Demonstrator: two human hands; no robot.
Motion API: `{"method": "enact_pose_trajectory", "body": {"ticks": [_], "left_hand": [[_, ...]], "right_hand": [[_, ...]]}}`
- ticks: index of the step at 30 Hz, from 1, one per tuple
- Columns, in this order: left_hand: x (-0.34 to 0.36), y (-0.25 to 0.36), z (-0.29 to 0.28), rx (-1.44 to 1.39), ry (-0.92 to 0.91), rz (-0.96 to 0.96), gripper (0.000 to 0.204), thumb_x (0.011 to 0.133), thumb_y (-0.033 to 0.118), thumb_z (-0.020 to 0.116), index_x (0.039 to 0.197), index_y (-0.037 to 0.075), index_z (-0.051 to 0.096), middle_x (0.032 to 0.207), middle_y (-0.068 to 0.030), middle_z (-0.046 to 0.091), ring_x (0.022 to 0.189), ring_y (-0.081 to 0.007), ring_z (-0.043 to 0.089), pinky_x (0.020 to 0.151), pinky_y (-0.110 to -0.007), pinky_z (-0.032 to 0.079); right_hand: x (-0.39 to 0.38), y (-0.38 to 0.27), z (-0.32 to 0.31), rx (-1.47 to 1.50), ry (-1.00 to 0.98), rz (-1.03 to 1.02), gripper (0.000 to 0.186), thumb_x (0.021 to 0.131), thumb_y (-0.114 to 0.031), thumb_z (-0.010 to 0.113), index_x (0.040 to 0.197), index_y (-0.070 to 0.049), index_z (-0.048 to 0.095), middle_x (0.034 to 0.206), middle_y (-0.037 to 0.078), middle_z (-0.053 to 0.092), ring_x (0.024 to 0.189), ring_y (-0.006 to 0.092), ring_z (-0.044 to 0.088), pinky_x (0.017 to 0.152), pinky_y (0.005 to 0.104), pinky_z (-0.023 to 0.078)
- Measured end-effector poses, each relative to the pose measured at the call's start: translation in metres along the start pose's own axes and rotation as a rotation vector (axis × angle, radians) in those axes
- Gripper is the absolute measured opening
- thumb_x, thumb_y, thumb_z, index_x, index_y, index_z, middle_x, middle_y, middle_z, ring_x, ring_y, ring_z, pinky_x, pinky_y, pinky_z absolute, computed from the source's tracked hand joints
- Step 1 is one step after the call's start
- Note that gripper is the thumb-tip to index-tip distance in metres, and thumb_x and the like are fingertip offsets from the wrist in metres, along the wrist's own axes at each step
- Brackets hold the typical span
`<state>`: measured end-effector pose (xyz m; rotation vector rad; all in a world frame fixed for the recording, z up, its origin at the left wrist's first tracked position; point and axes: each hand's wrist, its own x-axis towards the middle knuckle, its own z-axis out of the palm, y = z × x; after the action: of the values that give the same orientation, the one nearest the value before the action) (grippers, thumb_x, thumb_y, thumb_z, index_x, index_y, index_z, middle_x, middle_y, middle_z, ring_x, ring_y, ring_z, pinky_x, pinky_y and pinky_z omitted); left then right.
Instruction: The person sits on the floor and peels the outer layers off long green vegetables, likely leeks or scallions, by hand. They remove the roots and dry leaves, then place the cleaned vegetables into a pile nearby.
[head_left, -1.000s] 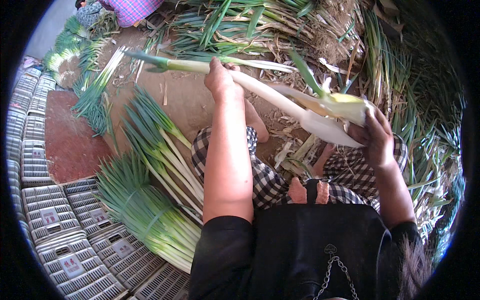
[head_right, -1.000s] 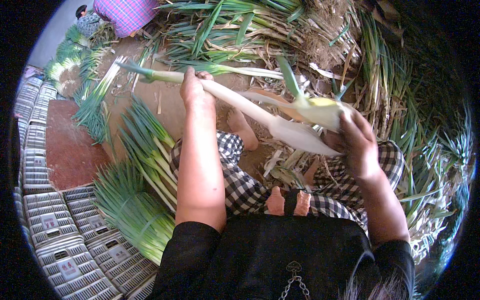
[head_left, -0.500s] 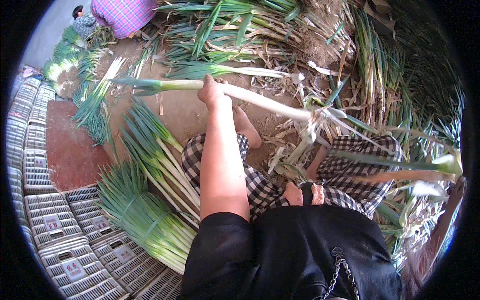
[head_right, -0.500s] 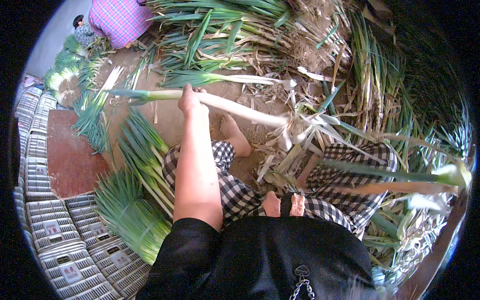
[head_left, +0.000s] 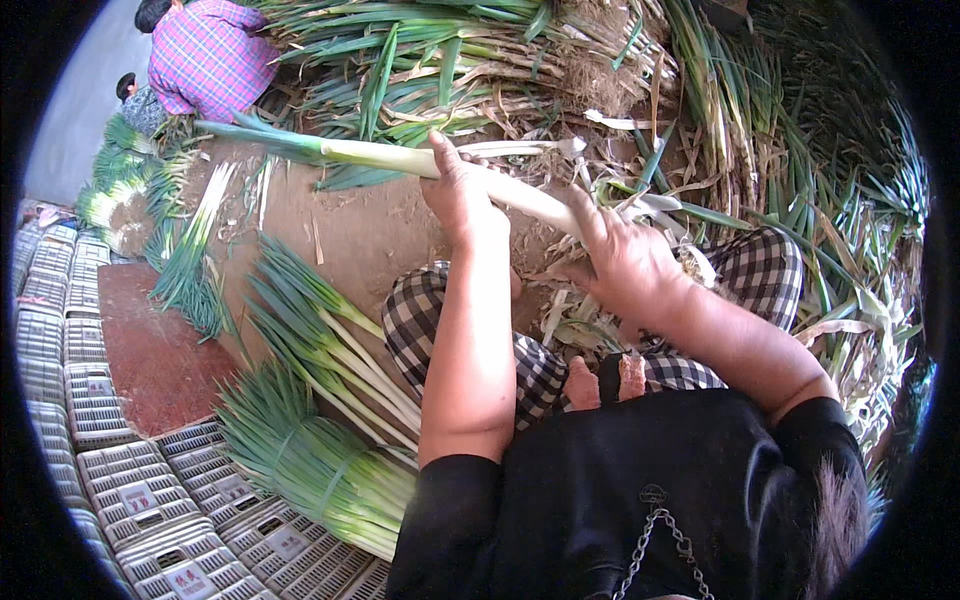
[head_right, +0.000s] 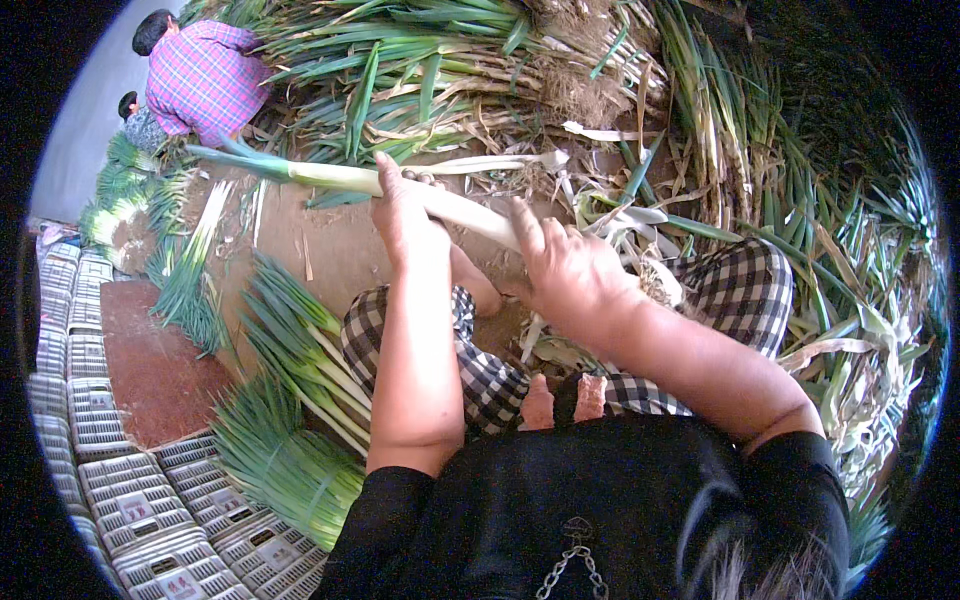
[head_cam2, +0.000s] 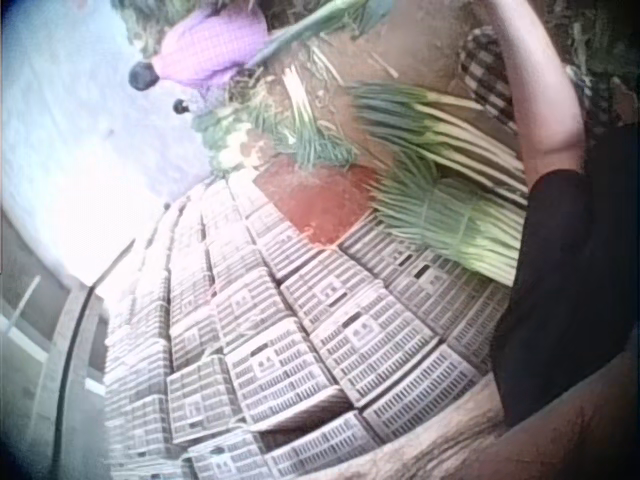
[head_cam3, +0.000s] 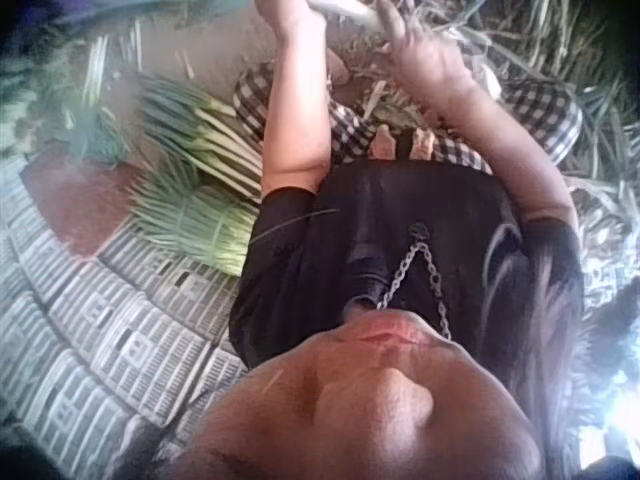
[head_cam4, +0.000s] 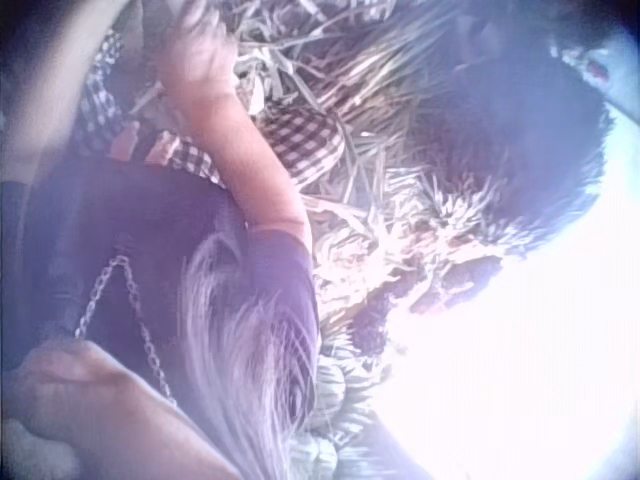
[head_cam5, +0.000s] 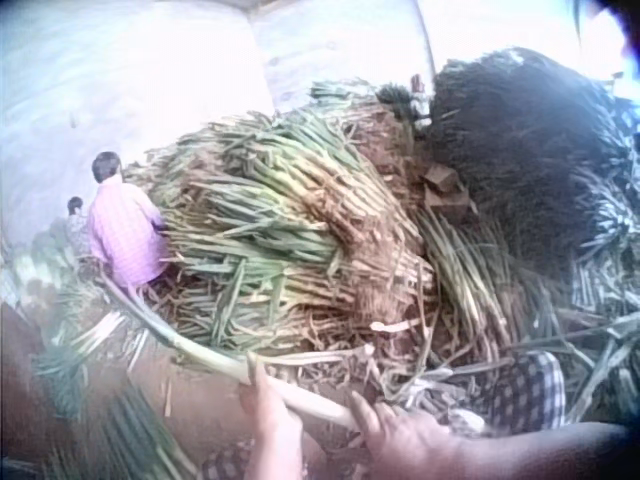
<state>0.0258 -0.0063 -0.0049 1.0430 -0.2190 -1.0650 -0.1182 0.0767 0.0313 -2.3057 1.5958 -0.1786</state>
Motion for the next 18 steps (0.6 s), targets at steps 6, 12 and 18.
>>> {"method": "enact_pose_trajectory", "body": {"ticks": [6, 12, 18], "left_hand": [[-0.003, 0.019, -0.012, -0.225, -0.128, -0.193, 0.028, 0.082, 0.03, 0.05, 0.07, 0.011, 0.034, 0.057, 0.0019, 0.03, 0.047, -0.0093, 0.027, 0.042, -0.022, 0.025], [-0.003, 0.022, -0.016, -0.195, -0.215, -0.147, 0.03, 0.078, 0.034, 0.055, 0.076, 0.009, 0.038, 0.055, 0.0017, 0.037, 0.046, -0.0092, 0.04, 0.043, -0.024, 0.035], [-0.012, 0.019, -0.004, -0.05, -0.065, -0.017, 0.032, 0.076, 0.034, 0.058, 0.073, 0.007, 0.04, 0.054, 0.0015, 0.034, 0.044, -0.0095, 0.036, 0.041, -0.023, 0.034]], "right_hand": [[0.013, 0.027, 0.03, 0.35, -0.119, -0.237, 0.04, 0.081, -0.023, 0.044, 0.112, 0.001, 0.036, 0.063, 0.02, 0.054, 0.06, 0.0357, 0.054, 0.054, 0.0411, 0.044], [0.012, 0.027, 0.031, 0.481, -0.088, -0.174, 0.029, 0.082, -0.019, 0.042, 0.103, 0.001, 0.046, 0.065, 0.022, 0.053, 0.061, 0.0354, 0.054, 0.055, 0.0405, 0.043], [0.009, 0.024, 0.029, 0.463, -0.033, -0.154, 0.024, 0.08, -0.015, 0.045, 0.097, 0.002, 0.048, 0.073, 0.022, 0.054, 0.072, 0.0335, 0.055, 0.062, 0.0388, 0.044]]}}
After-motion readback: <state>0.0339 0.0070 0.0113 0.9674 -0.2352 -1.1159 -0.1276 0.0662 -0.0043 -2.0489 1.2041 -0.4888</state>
